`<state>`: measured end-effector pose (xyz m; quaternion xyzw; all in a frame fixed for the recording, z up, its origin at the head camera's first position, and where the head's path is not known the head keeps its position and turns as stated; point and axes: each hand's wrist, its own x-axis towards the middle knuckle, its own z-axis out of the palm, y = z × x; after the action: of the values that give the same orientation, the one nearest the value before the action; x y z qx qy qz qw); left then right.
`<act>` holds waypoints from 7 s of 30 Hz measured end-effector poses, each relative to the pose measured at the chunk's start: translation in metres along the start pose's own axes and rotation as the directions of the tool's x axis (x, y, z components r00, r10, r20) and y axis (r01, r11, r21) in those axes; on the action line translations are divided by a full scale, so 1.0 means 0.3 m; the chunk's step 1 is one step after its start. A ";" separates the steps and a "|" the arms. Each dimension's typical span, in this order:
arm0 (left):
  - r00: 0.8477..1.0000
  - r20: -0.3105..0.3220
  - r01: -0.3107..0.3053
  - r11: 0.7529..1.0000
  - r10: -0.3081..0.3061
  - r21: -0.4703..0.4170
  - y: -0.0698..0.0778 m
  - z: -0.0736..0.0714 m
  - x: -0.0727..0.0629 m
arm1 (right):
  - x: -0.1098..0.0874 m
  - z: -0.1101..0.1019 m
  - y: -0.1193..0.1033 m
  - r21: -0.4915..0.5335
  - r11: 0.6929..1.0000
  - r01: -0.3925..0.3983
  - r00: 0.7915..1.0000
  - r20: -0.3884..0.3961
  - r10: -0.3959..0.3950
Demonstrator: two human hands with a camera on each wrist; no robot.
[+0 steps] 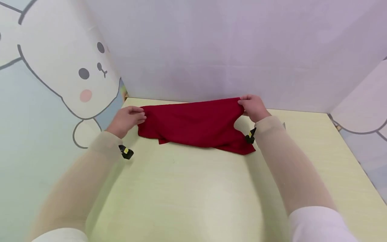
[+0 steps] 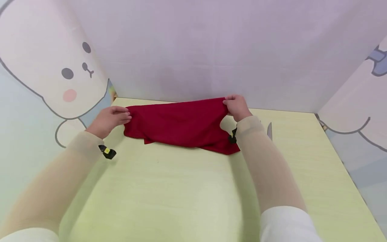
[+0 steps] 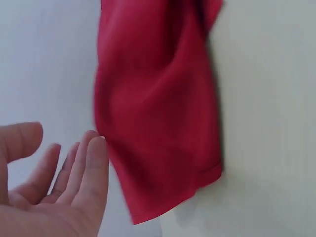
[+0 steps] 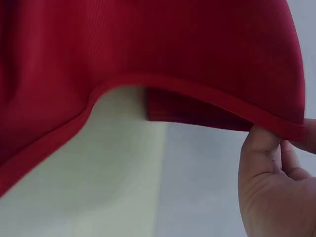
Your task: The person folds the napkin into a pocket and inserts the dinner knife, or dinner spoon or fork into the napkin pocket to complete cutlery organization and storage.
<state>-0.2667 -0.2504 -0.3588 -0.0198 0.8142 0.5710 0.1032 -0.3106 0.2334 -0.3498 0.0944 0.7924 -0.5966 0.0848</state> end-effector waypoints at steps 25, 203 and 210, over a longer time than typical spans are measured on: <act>0.921 0.369 -0.378 0.519 0.126 0.766 -0.118 0.254 -0.084 | -0.229 0.039 0.178 -0.732 0.368 0.574 0.814 0.559 -0.159; 0.771 0.635 -0.503 0.564 -0.049 0.655 -0.170 0.153 -0.182 | 0.000 -0.075 0.233 -0.846 0.480 0.233 0.951 0.301 0.069; 0.763 0.646 -0.520 0.565 -0.032 0.641 -0.182 0.158 -0.189 | -0.001 -0.071 0.239 -0.870 0.430 0.242 0.953 0.297 0.064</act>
<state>-0.1961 -0.2298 -0.4139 0.3270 0.8976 0.1339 0.2636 -0.2929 0.2734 -0.4106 -0.0946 0.9700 -0.0943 0.2031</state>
